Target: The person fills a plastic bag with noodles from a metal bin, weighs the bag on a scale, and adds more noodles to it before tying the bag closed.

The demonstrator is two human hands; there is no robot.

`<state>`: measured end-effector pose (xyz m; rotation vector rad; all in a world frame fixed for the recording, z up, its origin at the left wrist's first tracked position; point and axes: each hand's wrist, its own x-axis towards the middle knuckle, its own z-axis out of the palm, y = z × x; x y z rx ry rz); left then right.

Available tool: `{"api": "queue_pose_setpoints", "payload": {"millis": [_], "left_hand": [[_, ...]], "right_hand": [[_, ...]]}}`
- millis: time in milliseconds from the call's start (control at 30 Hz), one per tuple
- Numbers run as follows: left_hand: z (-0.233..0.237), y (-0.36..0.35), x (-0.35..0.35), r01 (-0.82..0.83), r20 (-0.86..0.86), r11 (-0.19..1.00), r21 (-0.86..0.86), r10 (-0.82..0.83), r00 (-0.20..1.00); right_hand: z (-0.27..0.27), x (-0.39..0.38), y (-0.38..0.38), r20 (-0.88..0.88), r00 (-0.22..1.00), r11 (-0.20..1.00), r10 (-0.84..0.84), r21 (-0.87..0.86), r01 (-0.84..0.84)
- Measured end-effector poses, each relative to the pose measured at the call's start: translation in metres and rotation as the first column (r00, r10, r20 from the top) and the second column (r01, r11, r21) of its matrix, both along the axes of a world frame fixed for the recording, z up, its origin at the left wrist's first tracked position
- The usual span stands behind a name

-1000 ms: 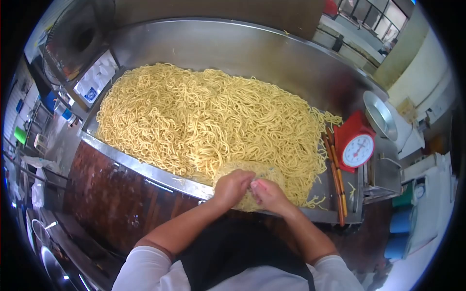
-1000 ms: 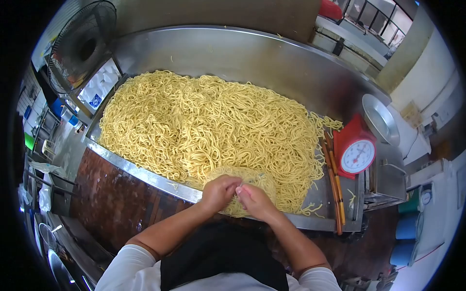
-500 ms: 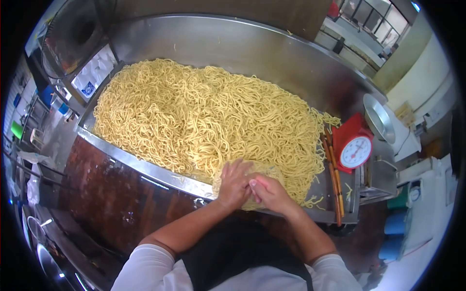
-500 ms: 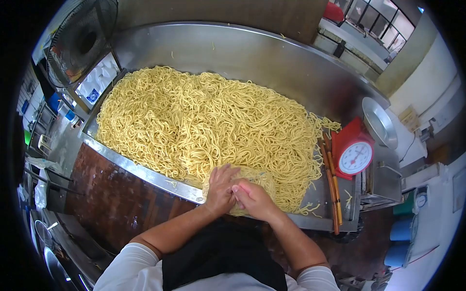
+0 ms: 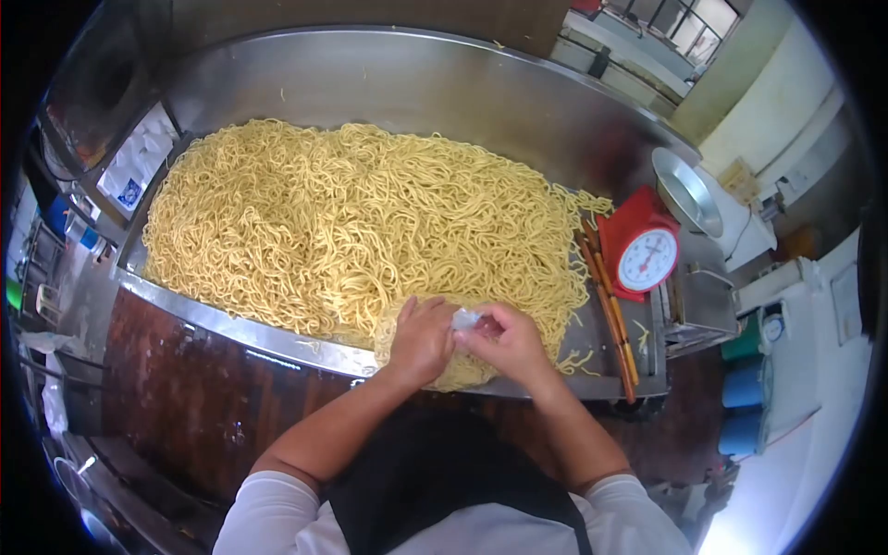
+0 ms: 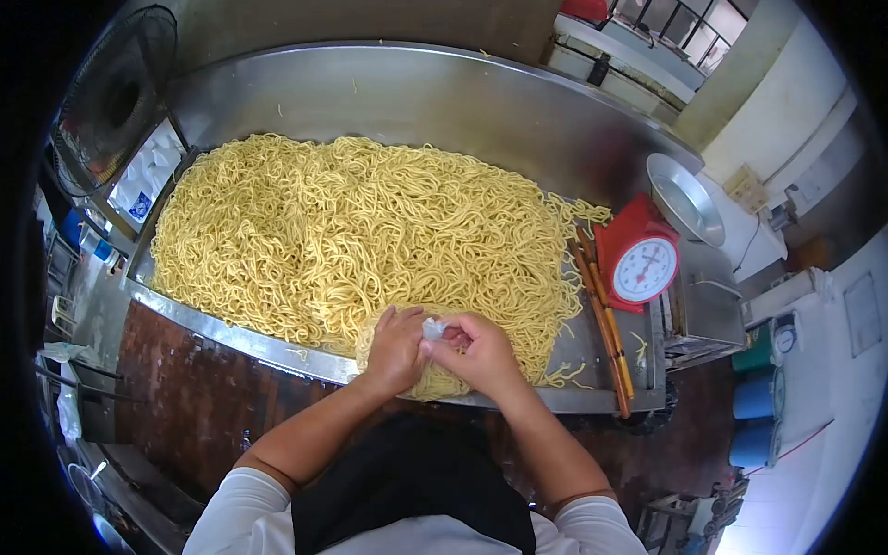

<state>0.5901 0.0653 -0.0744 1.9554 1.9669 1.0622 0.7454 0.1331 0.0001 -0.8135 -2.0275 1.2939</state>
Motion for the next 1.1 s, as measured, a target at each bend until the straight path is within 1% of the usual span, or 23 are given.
{"api": "queue_pose_setpoints", "payload": {"millis": [33, 67, 100, 133, 167, 200, 233, 300, 333, 400, 433, 467, 533, 600, 633, 700, 733, 800, 833, 933, 1000, 1067, 1100], "left_hand": [[0.000, 0.000, 0.001, -0.012, -0.005, 0.999, 0.038, 0.012, 1.000], [0.002, -0.001, 0.001, -0.012, -0.003, 0.999, 0.040, 0.012, 1.000], [0.003, -0.002, 0.001, 0.000, 0.064, 0.999, 0.048, -0.003, 0.998], [0.006, -0.002, 0.000, 0.011, 0.131, 0.998, 0.058, -0.018, 0.991], [0.009, -0.003, -0.003, 0.010, 0.133, 0.998, 0.062, -0.018, 0.991], [0.011, -0.005, -0.009, 0.076, 0.186, 0.996, 0.057, -0.085, 0.979], [0.011, -0.006, -0.012, 0.143, 0.241, 0.988, 0.054, -0.152, 0.959], [0.006, -0.008, -0.012, 0.129, 0.283, 0.991, 0.031, -0.133, 0.950], [0.003, -0.007, -0.012, 0.114, 0.313, 0.993, 0.010, -0.112, 0.943], [-0.008, -0.007, -0.009, 0.074, 0.352, 0.997, 0.036, -0.082, 0.932], [-0.011, -0.006, -0.008, 0.037, 0.389, 0.998, 0.058, -0.057, 0.920], [-0.014, -0.005, -0.009, 0.038, 0.389, 0.998, 0.059, -0.058, 0.920], [-0.016, -0.004, -0.012, 0.079, 0.492, 0.997, 0.001, -0.069, 0.868], [-0.014, -0.003, -0.015, 0.115, 0.480, 0.993, -0.037, -0.083, 0.873], [-0.012, -0.002, -0.017, 0.147, 0.469, 0.986, -0.076, -0.095, 0.878], [-0.008, -0.002, -0.016, 0.152, 0.470, 0.985, -0.080, -0.097, 0.877], [-0.007, -0.002, -0.015, 0.154, 0.473, 0.985, -0.083, -0.097, 0.876], [-0.008, -0.002, -0.014, 0.144, 0.490, 0.989, -0.043, -0.105, 0.865], [-0.005, -0.002, -0.014, 0.127, 0.511, 0.992, -0.003, -0.108, 0.853], [0.003, -0.004, -0.013, 0.105, 0.571, 0.994, -0.028, -0.070, 0.818], [-0.001, -0.004, -0.016, 0.096, 0.564, 0.995, -0.034, -0.060, 0.824], [-0.013, -0.002, -0.018, 0.088, 0.558, 0.995, -0.041, -0.051, 0.828], [-0.024, 0.001, -0.018, 0.097, 0.663, 0.995, -0.038, -0.048, 0.747]], "right_hand": [[-0.003, 0.000, 0.003, 0.003, 1.000, 1.000, -0.001, 0.001, 0.001], [-0.007, -0.001, 0.007, 0.053, 0.997, 0.997, -0.056, 0.062, 0.052], [-0.010, -0.002, 0.010, 0.100, 0.989, 0.987, -0.113, 0.126, 0.100], [-0.012, -0.002, 0.011, 0.101, 0.989, 0.987, -0.112, 0.128, 0.098], [-0.015, -0.002, 0.012, 0.039, 0.994, 0.994, -0.098, -0.047, 0.100], [-0.016, -0.002, 0.014, -0.022, 0.995, 0.972, -0.096, -0.220, 0.089], [-0.017, 0.000, 0.016, -0.017, 0.995, 0.972, -0.098, -0.218, 0.092], [-0.019, 0.003, 0.019, 0.135, 0.987, 0.978, -0.084, -0.179, 0.108], [-0.023, 0.003, 0.021, 0.139, 0.987, 0.979, -0.081, -0.176, 0.105], [-0.030, 0.001, 0.023, 0.049, 0.996, 0.954, -0.078, -0.288, 0.089], [-0.030, 0.001, 0.024, 0.049, 0.996, 0.954, -0.077, -0.287, 0.088], [-0.031, 0.004, 0.025, 0.040, 0.998, 0.940, -0.053, -0.335, 0.064], [-0.030, 0.006, 0.025, 0.030, 0.999, 0.924, -0.033, -0.381, 0.042], [-0.028, 0.005, 0.022, -0.023, 0.997, 0.887, -0.079, -0.459, 0.060], [-0.025, 0.002, 0.019, -0.025, 0.996, 0.886, -0.082, -0.459, 0.061], [-0.017, -0.005, 0.012, -0.130, 0.983, 0.931, -0.131, -0.358, 0.077], [-0.014, -0.005, 0.013, -0.133, 0.982, 0.930, -0.136, -0.357, 0.081], [-0.010, -0.004, 0.016, -0.082, 0.997, 0.886, -0.002, -0.463, -0.036], [-0.011, -0.003, 0.017, -0.084, 0.996, 0.886, -0.005, -0.463, -0.035], [-0.021, 0.000, 0.021, -0.080, 0.997, 0.844, -0.002, -0.535, -0.041], [-0.026, 0.001, 0.022, -0.087, 0.992, 0.796, -0.094, -0.605, 0.022], [-0.030, 0.004, 0.024, -0.083, 0.992, 0.794, -0.097, -0.607, 0.027], [-0.031, 0.004, 0.024, -0.081, 0.991, 0.792, -0.105, -0.610, 0.034]]}}
